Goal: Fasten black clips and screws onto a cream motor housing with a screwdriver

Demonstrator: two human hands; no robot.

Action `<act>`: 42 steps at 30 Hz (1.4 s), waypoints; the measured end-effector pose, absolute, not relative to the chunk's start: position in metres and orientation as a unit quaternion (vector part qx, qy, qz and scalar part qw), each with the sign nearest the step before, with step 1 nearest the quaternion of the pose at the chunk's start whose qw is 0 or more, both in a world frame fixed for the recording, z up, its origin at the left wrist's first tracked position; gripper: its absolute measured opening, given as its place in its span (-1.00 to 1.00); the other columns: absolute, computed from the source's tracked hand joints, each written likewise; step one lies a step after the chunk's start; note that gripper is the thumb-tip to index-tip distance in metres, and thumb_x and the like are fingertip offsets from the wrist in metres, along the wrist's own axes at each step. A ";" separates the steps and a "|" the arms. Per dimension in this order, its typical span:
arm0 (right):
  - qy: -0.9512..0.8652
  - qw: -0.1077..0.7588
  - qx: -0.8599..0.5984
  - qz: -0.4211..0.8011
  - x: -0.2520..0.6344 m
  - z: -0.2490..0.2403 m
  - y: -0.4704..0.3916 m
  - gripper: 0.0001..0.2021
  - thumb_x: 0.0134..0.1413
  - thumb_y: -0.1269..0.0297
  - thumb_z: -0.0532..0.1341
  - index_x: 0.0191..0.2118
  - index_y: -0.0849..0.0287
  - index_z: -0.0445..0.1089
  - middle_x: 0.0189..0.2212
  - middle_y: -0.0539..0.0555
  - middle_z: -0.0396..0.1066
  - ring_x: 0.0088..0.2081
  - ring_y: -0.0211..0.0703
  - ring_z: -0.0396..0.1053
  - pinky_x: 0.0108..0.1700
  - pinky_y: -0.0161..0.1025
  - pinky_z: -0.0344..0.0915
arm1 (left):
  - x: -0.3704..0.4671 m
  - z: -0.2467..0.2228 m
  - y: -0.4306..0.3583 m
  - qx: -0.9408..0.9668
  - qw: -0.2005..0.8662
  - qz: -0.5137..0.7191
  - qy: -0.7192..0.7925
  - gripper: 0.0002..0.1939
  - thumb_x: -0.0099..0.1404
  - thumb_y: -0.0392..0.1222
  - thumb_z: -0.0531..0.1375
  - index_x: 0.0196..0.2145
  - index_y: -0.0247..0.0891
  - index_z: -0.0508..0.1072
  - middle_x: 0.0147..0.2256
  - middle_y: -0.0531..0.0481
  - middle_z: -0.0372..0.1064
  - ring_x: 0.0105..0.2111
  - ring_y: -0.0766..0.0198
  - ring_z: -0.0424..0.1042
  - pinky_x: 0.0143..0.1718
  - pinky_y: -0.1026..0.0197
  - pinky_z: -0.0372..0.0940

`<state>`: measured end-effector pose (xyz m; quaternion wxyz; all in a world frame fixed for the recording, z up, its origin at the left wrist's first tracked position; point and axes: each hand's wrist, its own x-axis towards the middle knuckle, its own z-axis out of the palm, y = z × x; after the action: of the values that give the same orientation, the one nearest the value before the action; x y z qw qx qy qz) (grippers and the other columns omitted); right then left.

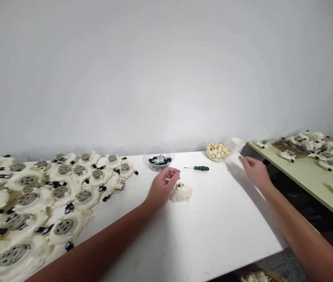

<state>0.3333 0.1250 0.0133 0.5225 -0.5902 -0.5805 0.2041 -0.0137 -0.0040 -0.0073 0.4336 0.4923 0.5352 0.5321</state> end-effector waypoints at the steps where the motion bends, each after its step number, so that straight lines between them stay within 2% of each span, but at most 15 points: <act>1: -0.620 0.453 -0.609 0.197 0.333 0.008 0.121 -0.47 -0.12 -0.14 0.42 -0.67 0.09 0.18 -0.75 -0.08 0.11 -0.60 -0.21 0.06 -0.52 -0.25 -0.09 | -0.014 -0.007 -0.004 0.493 0.434 0.531 0.536 -0.67 0.38 0.08 0.22 -0.12 -0.24 0.52 -0.19 -0.06 0.48 -0.17 0.14 0.53 -0.31 0.25 0.32; 3: -0.679 0.333 -0.631 0.175 0.326 0.000 0.119 -0.51 -0.07 -0.12 0.41 -0.66 0.10 0.25 -0.73 -0.05 0.20 -0.58 -0.17 0.13 -0.46 -0.24 -0.02 | -0.014 -0.008 -0.004 0.495 0.433 0.529 0.536 -0.66 0.38 0.09 0.22 -0.11 -0.23 0.52 -0.19 -0.05 0.48 -0.16 0.13 0.53 -0.30 0.24 0.33; 5: -0.714 0.254 -0.634 0.155 0.313 -0.003 0.122 -0.59 0.05 -0.03 0.35 -0.61 0.11 0.31 -0.69 -0.01 0.26 -0.53 -0.12 0.21 -0.38 -0.22 0.04 | -0.015 -0.009 -0.004 0.499 0.430 0.530 0.534 -0.66 0.38 0.10 0.22 -0.11 -0.23 0.52 -0.19 -0.05 0.48 -0.13 0.12 0.53 -0.28 0.24 0.33; 8: -0.745 0.185 -0.624 0.144 0.286 0.001 0.128 -0.67 0.15 0.16 0.25 -0.59 0.15 0.32 -0.58 0.08 0.36 -0.43 -0.07 0.31 -0.29 -0.20 0.06 | -0.016 -0.010 -0.004 0.502 0.426 0.535 0.530 -0.67 0.39 0.09 0.22 -0.12 -0.21 0.52 -0.19 -0.04 0.48 -0.11 0.11 0.52 -0.26 0.23 0.32; 11: -0.762 0.151 -0.610 0.157 0.260 0.008 0.127 -0.61 0.11 0.23 0.24 -0.69 0.16 0.21 -0.63 0.07 0.28 -0.47 -0.11 0.28 -0.31 -0.21 0.02 | -0.016 -0.012 -0.003 0.498 0.427 0.538 0.529 -0.68 0.38 0.09 0.22 -0.12 -0.22 0.52 -0.19 -0.05 0.49 -0.12 0.10 0.53 -0.27 0.22 0.32; 14: -0.766 0.178 -0.592 0.177 0.238 0.018 0.118 -0.61 0.12 0.26 0.19 -0.69 0.14 0.15 -0.68 0.02 0.16 -0.52 -0.15 0.18 -0.36 -0.20 -0.04 | -0.016 -0.012 -0.003 0.495 0.431 0.539 0.528 -0.67 0.38 0.09 0.23 -0.13 -0.23 0.52 -0.19 -0.07 0.52 -0.14 0.12 0.52 -0.29 0.23 0.32; 17: -0.766 0.255 -0.552 0.210 0.215 0.025 0.103 -0.65 0.22 0.26 0.07 -0.59 0.12 0.08 -0.62 -0.03 0.07 -0.49 -0.18 0.10 -0.37 -0.20 -0.06 | -0.014 -0.012 -0.004 0.488 0.449 0.538 0.521 -0.66 0.38 0.09 0.23 -0.13 -0.25 0.50 -0.19 -0.10 0.56 -0.19 0.14 0.51 -0.34 0.25 0.29; 20: -0.781 0.297 -0.459 0.302 0.188 0.023 0.086 -0.73 0.27 0.23 0.02 -0.48 0.12 0.16 -0.53 -0.04 0.15 -0.44 -0.20 0.15 -0.36 -0.24 0.05 | -0.013 -0.011 -0.005 0.485 0.454 0.537 0.519 -0.66 0.38 0.07 0.23 -0.10 -0.27 0.50 -0.18 -0.13 0.59 -0.25 0.18 0.50 -0.34 0.24 0.30; 23: -0.775 0.302 -0.382 0.402 0.165 0.010 0.070 -0.79 0.30 0.19 0.03 -0.36 0.11 0.26 -0.53 -0.07 0.19 -0.48 -0.22 0.15 -0.40 -0.26 0.10 | -0.013 -0.011 -0.005 0.492 0.437 0.542 0.523 -0.69 0.39 0.03 0.23 -0.09 -0.25 0.51 -0.17 -0.11 0.59 -0.22 0.18 0.49 -0.28 0.23 0.34; 27: -0.739 0.318 -0.340 0.486 0.155 -0.008 0.061 -0.80 0.36 0.20 -0.03 -0.31 0.09 0.21 -0.54 -0.08 0.17 -0.53 -0.23 0.10 -0.46 -0.27 0.08 | -0.013 -0.014 -0.005 0.495 0.428 0.539 0.530 -0.72 0.39 0.02 0.23 -0.10 -0.23 0.53 -0.19 -0.07 0.58 -0.23 0.20 0.50 -0.24 0.23 0.36; 33: -0.674 0.321 -0.296 0.596 0.170 -0.015 0.065 -0.81 0.43 0.17 0.00 -0.23 0.08 0.23 -0.54 -0.07 0.23 -0.51 -0.20 0.12 -0.41 -0.24 0.09 | -0.011 -0.011 -0.008 0.491 0.440 0.523 0.541 -0.68 0.39 0.04 0.24 -0.07 -0.23 0.54 -0.18 -0.07 0.59 -0.33 0.26 0.48 -0.31 0.28 0.32; 42: -0.733 0.263 -0.278 0.562 0.177 -0.006 0.061 -0.71 0.49 0.17 -0.03 -0.30 0.10 0.26 -0.47 -0.03 0.22 -0.41 -0.18 0.14 -0.32 -0.19 0.11 | -0.011 0.001 -0.011 0.497 0.448 0.499 0.551 -0.70 0.38 0.03 0.25 -0.12 -0.23 0.59 -0.30 0.00 0.57 -0.49 0.37 0.33 -0.42 0.32 0.22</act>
<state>0.1775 0.0613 -0.0064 0.2632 -0.2785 -0.7331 0.5619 -0.0113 -0.0110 0.0005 0.4476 0.4971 0.5507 0.4992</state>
